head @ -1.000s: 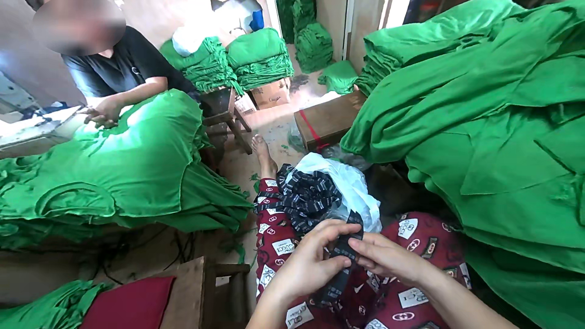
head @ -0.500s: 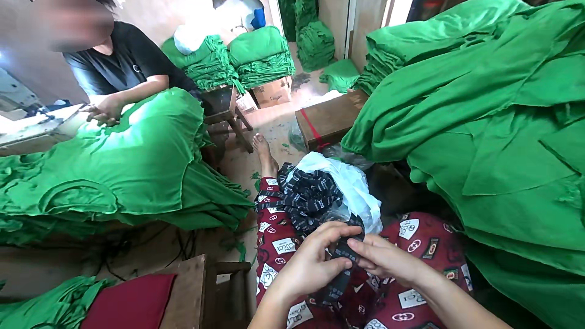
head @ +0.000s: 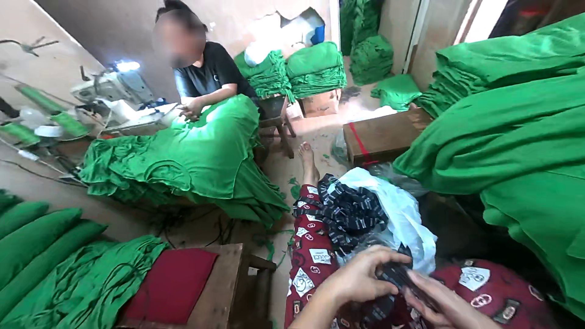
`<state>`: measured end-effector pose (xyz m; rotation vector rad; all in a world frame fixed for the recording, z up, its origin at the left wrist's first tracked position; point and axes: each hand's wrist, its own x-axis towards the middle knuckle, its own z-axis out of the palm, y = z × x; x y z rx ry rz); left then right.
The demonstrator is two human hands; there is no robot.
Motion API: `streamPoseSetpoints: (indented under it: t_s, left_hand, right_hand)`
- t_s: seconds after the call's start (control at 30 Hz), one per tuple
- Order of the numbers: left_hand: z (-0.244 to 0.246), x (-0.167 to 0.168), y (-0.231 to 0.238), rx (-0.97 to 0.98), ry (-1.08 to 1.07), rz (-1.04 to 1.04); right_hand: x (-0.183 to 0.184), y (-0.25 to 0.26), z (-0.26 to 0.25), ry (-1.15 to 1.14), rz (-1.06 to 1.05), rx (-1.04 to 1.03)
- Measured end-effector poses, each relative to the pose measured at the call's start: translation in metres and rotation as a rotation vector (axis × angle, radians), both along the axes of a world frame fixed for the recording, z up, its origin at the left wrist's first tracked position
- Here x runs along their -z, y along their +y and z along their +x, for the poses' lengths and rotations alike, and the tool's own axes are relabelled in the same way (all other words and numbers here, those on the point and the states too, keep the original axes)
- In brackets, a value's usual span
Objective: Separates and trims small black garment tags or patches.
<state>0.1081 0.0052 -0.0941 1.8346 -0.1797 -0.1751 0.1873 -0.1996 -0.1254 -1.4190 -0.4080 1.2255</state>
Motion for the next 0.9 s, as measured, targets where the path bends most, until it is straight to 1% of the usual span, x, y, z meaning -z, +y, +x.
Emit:
streamPoseSetpoints:
  t_s: [0.1,0.2,0.23,0.3,0.37,0.43,0.5,0.6,0.67,0.77,0.9]
  left_hand:
    - [0.02,0.033,0.007,-0.042,0.175,0.04]
    - [0.041,0.074,0.004,-0.03,0.41,0.248]
    - [0.044,0.084,0.001,-0.022,0.445,0.34]
    - [0.046,0.086,-0.003,-0.017,0.436,0.453]
    - [0.039,0.065,-0.005,-0.039,0.375,0.42]
    - [0.025,0.034,-0.004,-0.077,0.277,0.309]
    - [0.009,0.005,-0.005,-0.083,0.144,0.208]
    - [-0.008,-0.029,-0.007,-0.049,0.005,0.139]
    - [-0.015,-0.042,-0.007,-0.052,-0.042,0.137]
    - [-0.02,-0.051,-0.007,-0.061,-0.092,0.113]
    - [-0.024,-0.057,-0.01,-0.073,-0.127,0.072]
  right_hand:
    - [0.012,-0.018,0.005,0.013,0.009,-0.017]
    - [0.011,-0.022,0.0,-0.007,-0.049,-0.015]
    - [0.011,-0.022,-0.001,-0.036,-0.059,-0.015]
    - [0.009,-0.02,-0.002,-0.167,-0.094,-0.001]
    - [0.005,-0.017,-0.003,-0.338,-0.141,0.062]
    - [-0.004,-0.012,-0.003,-0.448,-0.167,0.108]
    - [-0.014,-0.003,-0.005,-0.491,-0.136,0.111]
    - [-0.025,0.006,-0.011,-0.473,-0.034,0.116]
    - [-0.035,0.01,-0.014,-0.44,0.025,0.125]
    - [-0.048,0.01,-0.015,-0.439,0.094,0.136]
    - [-0.062,0.007,-0.012,-0.569,0.118,0.146]
